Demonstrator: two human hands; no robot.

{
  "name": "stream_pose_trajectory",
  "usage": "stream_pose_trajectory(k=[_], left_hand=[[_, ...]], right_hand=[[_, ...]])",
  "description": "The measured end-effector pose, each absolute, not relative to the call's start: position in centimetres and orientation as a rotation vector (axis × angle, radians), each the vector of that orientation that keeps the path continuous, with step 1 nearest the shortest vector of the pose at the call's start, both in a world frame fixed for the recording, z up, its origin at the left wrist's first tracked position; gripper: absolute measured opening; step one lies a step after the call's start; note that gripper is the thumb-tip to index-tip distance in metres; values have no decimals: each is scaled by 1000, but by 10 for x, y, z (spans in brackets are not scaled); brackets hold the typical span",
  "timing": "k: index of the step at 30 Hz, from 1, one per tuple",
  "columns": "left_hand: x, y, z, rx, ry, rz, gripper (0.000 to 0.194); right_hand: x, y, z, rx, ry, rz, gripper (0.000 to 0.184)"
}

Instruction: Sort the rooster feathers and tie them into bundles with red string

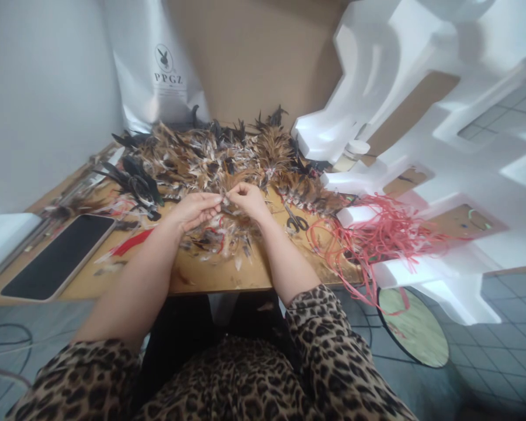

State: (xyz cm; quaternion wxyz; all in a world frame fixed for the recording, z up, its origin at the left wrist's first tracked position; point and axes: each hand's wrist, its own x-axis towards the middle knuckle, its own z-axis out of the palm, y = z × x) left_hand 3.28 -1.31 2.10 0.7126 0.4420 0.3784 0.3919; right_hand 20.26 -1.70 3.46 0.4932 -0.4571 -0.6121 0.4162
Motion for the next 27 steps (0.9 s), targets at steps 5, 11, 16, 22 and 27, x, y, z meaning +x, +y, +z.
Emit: stream_pose_trajectory(k=[5,11,16,22,27], left_hand=[[28,-10,16,1209,1054,826,20],[35,-11,17,1030,896,979,25],[46,-13,16,936,782,1101,25],[48,-14,13,941,722,1116,22],[45,-13,11,1099,806,1101,25]], right_hand=[[205,-13,30,-1205,-1482,1019,18],[201,-13,26,-1211,-1340,1206,16],[198,-6,17,-1147,-1171,1382,15],[198,-2,11,-1111,-1070,1522,19],[198,-3,11,-1036,-1005,1660,16]])
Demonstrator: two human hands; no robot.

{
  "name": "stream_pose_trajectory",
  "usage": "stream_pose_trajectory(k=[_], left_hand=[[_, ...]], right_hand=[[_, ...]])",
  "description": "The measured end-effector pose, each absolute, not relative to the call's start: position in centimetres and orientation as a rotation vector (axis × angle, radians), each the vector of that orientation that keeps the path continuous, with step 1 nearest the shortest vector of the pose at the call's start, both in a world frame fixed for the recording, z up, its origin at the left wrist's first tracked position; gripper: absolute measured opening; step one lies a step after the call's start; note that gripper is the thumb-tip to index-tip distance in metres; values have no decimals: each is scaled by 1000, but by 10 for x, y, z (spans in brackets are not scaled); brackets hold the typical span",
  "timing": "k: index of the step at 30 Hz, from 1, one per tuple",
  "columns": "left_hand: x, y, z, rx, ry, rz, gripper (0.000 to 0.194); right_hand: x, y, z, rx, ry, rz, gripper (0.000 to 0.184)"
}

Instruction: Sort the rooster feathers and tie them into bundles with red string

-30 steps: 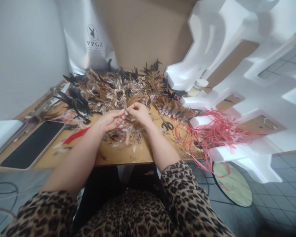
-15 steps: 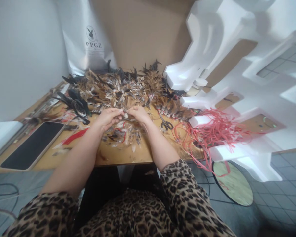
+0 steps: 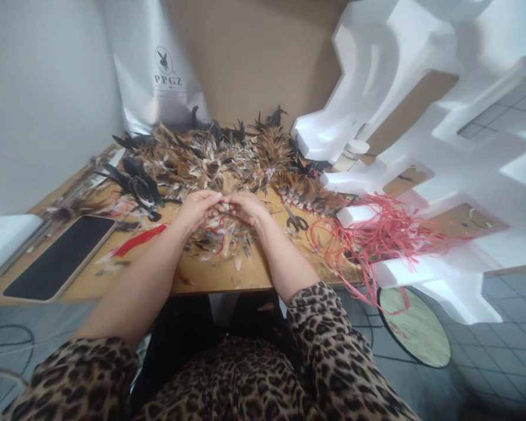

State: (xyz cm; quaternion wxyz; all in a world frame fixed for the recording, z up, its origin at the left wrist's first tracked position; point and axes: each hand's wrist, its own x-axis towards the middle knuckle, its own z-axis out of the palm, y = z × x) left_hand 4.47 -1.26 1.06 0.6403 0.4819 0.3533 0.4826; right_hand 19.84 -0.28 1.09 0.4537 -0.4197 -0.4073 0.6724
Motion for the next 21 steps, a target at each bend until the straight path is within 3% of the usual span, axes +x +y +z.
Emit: stream_pose_trajectory(k=[4,12,21], left_hand=[[44,-10,10,1175,913,1126,29],[41,-1,-4,1105,980,1084,31],[46,-8,3,1279,1106,1063,33]], right_hand=[[200,-4,12,-1079,-1038,1652,14],[207,-8,19,-1301,-1381,1326,14],[204,-17,28,-1323,-1534,1156,30]])
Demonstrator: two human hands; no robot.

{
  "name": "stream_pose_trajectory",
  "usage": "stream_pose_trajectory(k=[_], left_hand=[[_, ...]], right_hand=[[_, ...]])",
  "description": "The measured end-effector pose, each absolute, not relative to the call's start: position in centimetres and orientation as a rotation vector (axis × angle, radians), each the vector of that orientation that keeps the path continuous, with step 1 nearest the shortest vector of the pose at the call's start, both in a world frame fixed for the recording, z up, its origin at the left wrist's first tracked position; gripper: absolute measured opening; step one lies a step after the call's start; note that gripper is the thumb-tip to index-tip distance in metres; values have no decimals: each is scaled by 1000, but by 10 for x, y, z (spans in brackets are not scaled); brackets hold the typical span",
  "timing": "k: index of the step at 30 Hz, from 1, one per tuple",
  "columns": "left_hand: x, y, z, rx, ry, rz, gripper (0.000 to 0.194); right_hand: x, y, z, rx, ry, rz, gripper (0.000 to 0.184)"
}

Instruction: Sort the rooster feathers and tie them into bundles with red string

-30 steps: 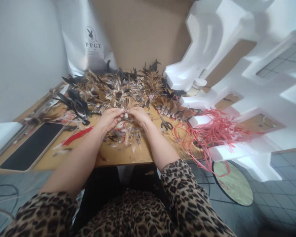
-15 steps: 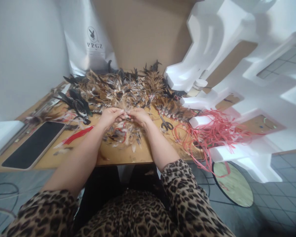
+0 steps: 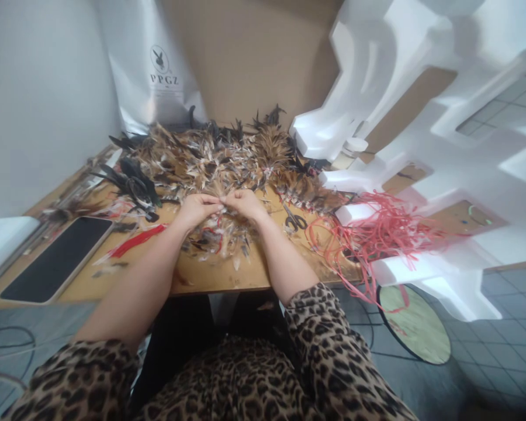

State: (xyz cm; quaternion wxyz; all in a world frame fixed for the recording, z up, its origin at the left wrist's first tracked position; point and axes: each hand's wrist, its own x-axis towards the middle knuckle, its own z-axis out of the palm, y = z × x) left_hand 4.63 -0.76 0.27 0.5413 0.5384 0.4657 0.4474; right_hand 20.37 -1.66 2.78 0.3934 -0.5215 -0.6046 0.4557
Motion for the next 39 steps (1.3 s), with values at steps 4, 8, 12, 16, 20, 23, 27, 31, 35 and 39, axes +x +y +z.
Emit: stream_pose_trajectory(k=[4,8,12,16,20,23,27,31,35,39], left_hand=[[46,-5,-1,1346,1180,1091,32],[44,-3,-4,1387,1172,1123,30],[42,-5,0,1375,1121,1110,29],[39,-5,4,1336,1075,1083,27],[37,-5,3,1318,1053,1083,27],[37,-5,3,1336,1033,1070,27],[37,-7,6,1389,1033,1034,28],[37,-7,7,1423,1033,1032,28],[35,-5,5,1384,1027,1032,28],[34,-3,3,1286,1018,1052,25]], right_hand=[[199,-20,29,-1305,-1623,1084,32],[198,-19,27,-1267,-1610,1085,32],[205,-13,26,-1163,-1536,1102,25],[216,-7,28,-1115,-1534,1051,19],[217,-7,28,-1087,-1649,1055,19],[213,-9,24,-1049,-1764,1002,24],[210,-8,17,-1089,-1909,801,24],[211,-7,16,-1122,-1985,705,16],[212,-9,22,-1185,-1958,710,14],[212,-12,27,-1160,-1982,649,12]])
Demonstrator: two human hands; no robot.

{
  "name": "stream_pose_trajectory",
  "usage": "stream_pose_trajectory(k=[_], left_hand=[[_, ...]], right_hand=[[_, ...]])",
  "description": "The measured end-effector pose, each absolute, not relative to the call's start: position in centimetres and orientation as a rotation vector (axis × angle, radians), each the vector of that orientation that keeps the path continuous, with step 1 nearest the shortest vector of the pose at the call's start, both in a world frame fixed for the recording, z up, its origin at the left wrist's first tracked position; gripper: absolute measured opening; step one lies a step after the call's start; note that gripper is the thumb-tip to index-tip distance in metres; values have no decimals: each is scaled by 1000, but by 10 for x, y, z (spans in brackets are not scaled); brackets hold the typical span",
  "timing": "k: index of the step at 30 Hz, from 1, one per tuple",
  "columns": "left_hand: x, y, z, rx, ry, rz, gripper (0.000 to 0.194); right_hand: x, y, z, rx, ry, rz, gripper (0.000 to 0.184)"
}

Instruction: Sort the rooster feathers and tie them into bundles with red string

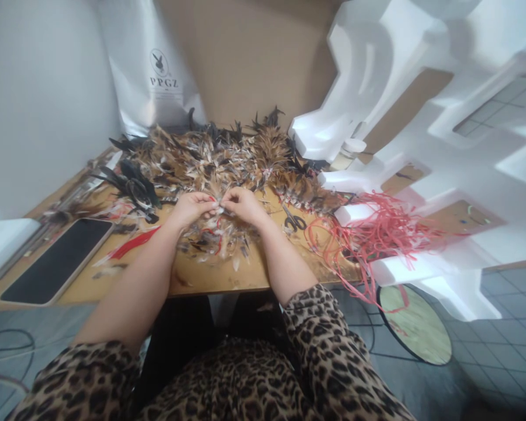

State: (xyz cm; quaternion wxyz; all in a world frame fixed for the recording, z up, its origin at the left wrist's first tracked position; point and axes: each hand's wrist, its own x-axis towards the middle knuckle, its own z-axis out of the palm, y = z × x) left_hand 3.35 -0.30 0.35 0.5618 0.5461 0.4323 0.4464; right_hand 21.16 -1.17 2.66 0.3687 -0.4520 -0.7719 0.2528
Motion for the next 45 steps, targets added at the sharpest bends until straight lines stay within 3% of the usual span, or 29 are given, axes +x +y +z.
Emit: stream_pose_trajectory(k=[10,22,36,45], left_hand=[[31,-5,10,1073,1033,1026,29],[36,-9,9,1397,1047,1063,27],[38,-2,-2,1678,1219,1245,22],[32,3,-8,1981,1355,1128,16]], right_hand=[[212,-12,28,-1072,-2024,758,10],[203,-12,18,-1105,-1984,685,22],[199,-7,4,-1337,-1843,978,18],[199,1,-11,-1241,-1849,926,17]])
